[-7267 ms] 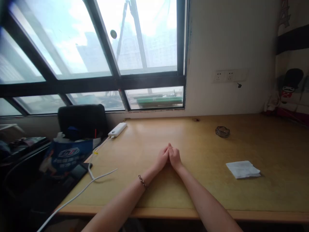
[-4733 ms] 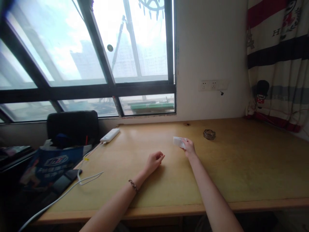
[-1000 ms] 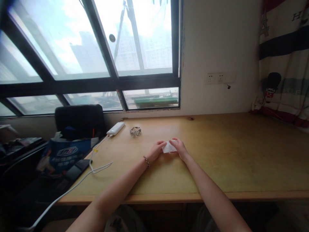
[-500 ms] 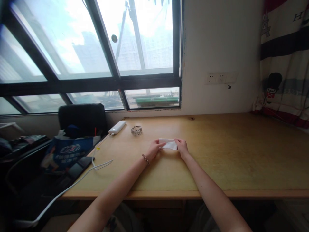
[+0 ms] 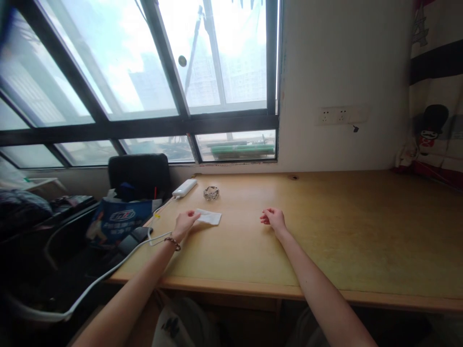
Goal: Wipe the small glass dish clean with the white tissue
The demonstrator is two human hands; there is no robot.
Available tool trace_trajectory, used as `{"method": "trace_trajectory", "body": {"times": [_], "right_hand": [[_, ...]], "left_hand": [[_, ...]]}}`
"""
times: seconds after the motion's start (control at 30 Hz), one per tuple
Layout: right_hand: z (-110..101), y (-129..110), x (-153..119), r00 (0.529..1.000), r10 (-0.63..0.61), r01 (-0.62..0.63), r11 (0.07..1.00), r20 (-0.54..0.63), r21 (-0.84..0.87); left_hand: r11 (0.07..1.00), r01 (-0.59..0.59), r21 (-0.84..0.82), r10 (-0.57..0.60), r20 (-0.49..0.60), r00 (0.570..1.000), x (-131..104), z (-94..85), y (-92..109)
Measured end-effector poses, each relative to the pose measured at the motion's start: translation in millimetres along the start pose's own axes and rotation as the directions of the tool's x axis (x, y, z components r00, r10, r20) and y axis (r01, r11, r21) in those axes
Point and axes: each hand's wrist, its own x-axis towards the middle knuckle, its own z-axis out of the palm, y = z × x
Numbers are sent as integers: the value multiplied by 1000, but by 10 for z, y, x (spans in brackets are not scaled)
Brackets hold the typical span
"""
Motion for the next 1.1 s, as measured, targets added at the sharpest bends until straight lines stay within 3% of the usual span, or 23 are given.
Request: {"method": "trace_trajectory", "body": {"times": [0.07, 0.13, 0.2, 0.27, 0.3, 0.43, 0.7, 0.8, 0.93, 1.0, 1.1], "right_hand": [[2, -1, -4, 1000, 5, -5, 1000, 3, -14], [1, 5, -6, 1000, 5, -5, 1000, 4, -23], [-8, 14, -1, 1000, 3, -3, 1000, 1, -25], [-22, 22, 7, 1000, -1, 1, 1000, -8, -26], [-29, 26, 11, 1000, -2, 2, 1000, -14, -27], [-41, 32, 20, 1000, -4, 3, 999, -28, -32], [-34, 33, 33, 1000, -3, 2, 1000, -28, -16], [-47, 22, 34, 999, 8, -9, 1000, -31, -15], [-30, 0, 10, 998, 2, -4, 1000, -61, -22], [45, -17, -27, 992, -40, 36, 999, -123, -35], [259, -46, -113, 976, -148, 134, 986, -161, -95]], "left_hand": [[942, -51, 332, 81, -76, 994, 15, -180, -40], [863, -140, 486, 204, -82, 975, -45, -248, -39], [778, -341, 527, 361, 68, 930, -166, -213, -46], [653, -547, 524, 453, 309, 836, -306, -128, -90], [620, -589, 519, 450, 380, 808, -368, -86, -124], [598, -618, 511, 393, 485, 781, -491, -49, -248], [575, -669, 470, 381, 570, 728, -476, -305, -283], [596, -663, 453, 378, 570, 729, -507, -403, -300], [716, -592, 370, 388, 494, 778, -551, -382, -167], [817, -523, 242, 389, 439, 810, -560, -236, 36], [937, -335, -103, 350, 344, 871, -559, 193, 505]]}}
